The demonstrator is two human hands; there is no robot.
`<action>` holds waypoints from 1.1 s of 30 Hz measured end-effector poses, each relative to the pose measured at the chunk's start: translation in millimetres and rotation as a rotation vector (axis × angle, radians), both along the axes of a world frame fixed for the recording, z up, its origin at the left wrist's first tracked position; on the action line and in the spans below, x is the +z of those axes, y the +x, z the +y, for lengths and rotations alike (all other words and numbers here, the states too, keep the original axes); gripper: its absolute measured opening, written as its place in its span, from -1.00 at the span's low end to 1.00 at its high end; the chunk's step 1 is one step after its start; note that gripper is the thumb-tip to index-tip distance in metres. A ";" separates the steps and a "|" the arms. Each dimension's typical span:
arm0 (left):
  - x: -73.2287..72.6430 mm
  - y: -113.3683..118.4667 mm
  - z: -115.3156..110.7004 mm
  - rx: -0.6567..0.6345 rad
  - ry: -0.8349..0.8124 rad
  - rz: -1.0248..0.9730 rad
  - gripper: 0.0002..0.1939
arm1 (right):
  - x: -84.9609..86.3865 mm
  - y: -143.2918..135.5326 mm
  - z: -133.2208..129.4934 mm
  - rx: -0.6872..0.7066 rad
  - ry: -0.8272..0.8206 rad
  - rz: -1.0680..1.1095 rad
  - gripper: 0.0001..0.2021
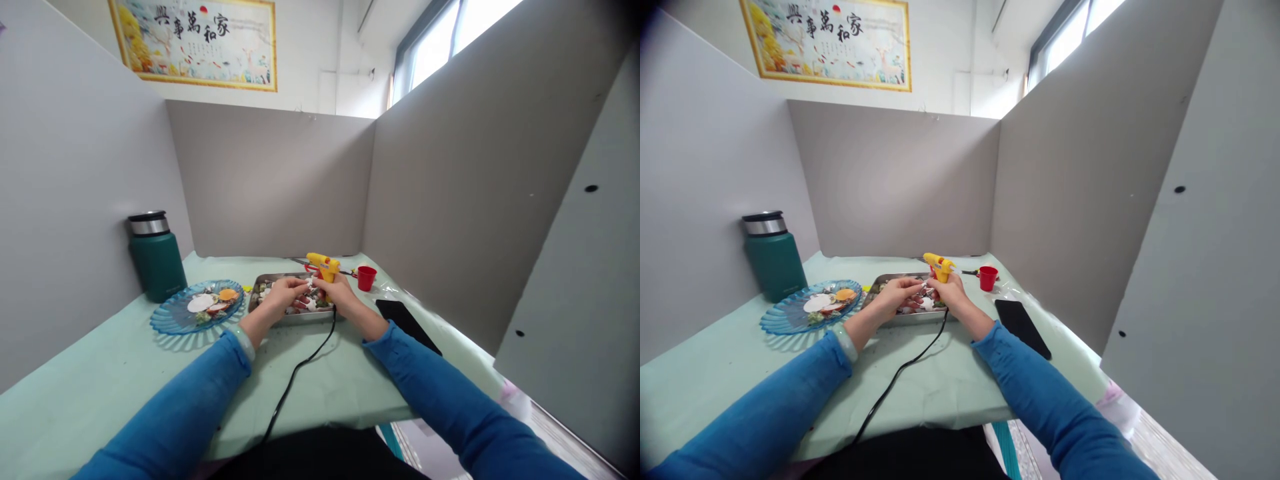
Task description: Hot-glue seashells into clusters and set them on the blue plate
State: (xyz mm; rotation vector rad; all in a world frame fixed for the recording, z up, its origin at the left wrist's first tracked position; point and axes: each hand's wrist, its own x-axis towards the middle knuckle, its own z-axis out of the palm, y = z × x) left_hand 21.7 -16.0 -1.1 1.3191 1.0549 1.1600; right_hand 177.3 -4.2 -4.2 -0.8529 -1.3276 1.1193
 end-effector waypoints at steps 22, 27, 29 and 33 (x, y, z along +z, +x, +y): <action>0.6 0.2 -0.8 0.003 0.001 0.013 -0.79 | 0.6 0.0 0.1 0.009 0.000 0.005 -0.79; 1.4 0.2 -0.6 0.008 -0.004 0.010 -0.75 | 1.7 -1.0 -0.2 -0.009 -0.010 0.000 -0.79; 2.1 0.5 -1.0 0.010 -0.003 0.007 -0.76 | 1.6 -1.3 0.1 -0.012 -0.012 0.001 -0.80; 3.5 1.0 -2.8 0.013 -0.003 -0.001 -0.79 | 1.7 -1.5 -0.2 -0.019 -0.014 -0.003 -0.81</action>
